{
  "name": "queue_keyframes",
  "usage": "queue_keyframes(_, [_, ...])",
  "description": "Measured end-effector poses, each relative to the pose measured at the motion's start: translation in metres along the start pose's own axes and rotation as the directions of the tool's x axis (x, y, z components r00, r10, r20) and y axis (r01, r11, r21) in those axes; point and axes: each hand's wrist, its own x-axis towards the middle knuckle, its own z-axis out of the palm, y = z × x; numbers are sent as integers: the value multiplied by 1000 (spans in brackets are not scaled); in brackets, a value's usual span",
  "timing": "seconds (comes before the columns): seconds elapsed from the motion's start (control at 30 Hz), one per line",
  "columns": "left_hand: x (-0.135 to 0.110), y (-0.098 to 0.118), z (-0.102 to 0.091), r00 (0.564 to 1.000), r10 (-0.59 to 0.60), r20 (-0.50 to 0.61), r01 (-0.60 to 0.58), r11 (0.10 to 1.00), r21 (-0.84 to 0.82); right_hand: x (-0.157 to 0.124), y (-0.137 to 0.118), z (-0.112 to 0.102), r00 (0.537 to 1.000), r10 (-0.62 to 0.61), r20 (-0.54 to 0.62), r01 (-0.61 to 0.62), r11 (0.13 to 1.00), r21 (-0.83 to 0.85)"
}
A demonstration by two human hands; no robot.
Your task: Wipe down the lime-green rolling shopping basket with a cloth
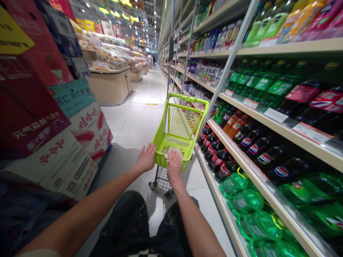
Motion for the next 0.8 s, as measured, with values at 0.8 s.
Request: queue_keyframes(0.8, [-3,10,-11,984,177,-16,-177,984,-31,-65,20,25,979,-109,174,104,994,39])
